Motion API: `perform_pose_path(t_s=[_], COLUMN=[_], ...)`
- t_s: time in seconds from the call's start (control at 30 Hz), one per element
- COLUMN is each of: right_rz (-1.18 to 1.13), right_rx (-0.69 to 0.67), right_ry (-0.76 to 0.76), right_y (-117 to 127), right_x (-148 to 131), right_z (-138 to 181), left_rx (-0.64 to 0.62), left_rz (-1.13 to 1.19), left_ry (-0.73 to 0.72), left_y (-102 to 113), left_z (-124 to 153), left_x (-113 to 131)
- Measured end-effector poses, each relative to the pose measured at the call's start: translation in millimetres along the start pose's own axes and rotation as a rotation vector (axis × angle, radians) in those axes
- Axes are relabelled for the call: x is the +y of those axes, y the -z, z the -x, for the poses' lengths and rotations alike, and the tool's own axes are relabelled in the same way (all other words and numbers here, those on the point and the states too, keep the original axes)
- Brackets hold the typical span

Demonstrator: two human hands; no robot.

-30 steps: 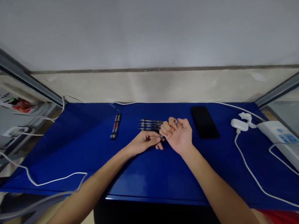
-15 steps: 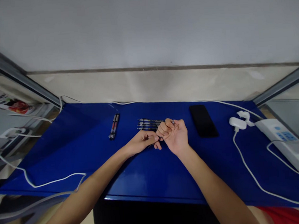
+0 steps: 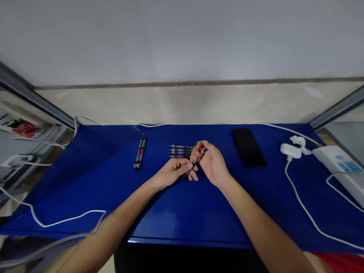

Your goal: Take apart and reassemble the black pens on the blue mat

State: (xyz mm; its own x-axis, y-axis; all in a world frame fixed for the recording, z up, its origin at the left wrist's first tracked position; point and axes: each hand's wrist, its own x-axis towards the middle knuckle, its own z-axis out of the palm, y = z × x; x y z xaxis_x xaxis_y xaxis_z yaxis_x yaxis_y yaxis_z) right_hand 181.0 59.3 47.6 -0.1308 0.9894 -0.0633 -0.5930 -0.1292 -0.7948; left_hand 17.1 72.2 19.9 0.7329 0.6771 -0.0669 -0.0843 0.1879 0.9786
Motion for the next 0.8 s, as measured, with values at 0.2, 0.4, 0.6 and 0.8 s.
perform_pose_path(t_s=[0.2, 0.4, 0.6, 0.8], right_rz=[0.497, 0.608, 0.613, 0.641], right_rx=[0.123, 0.053, -0.013, -0.005], right_ry=[0.132, 0.121, 0.061, 0.103], right_y=[12, 17, 17, 15], right_x=[9, 8, 3, 4], right_z=[-3, -2, 0, 1], left_rx=[0.040, 0.051, -0.015, -0.024], left_rz=[0.020, 0.018, 0.038, -0.008], left_ry=[-0.002, -0.023, -0.010, -0.077], left_y=[1, 0, 0, -2], left_z=[1, 2, 4, 5], left_x=[3, 7, 8, 10])
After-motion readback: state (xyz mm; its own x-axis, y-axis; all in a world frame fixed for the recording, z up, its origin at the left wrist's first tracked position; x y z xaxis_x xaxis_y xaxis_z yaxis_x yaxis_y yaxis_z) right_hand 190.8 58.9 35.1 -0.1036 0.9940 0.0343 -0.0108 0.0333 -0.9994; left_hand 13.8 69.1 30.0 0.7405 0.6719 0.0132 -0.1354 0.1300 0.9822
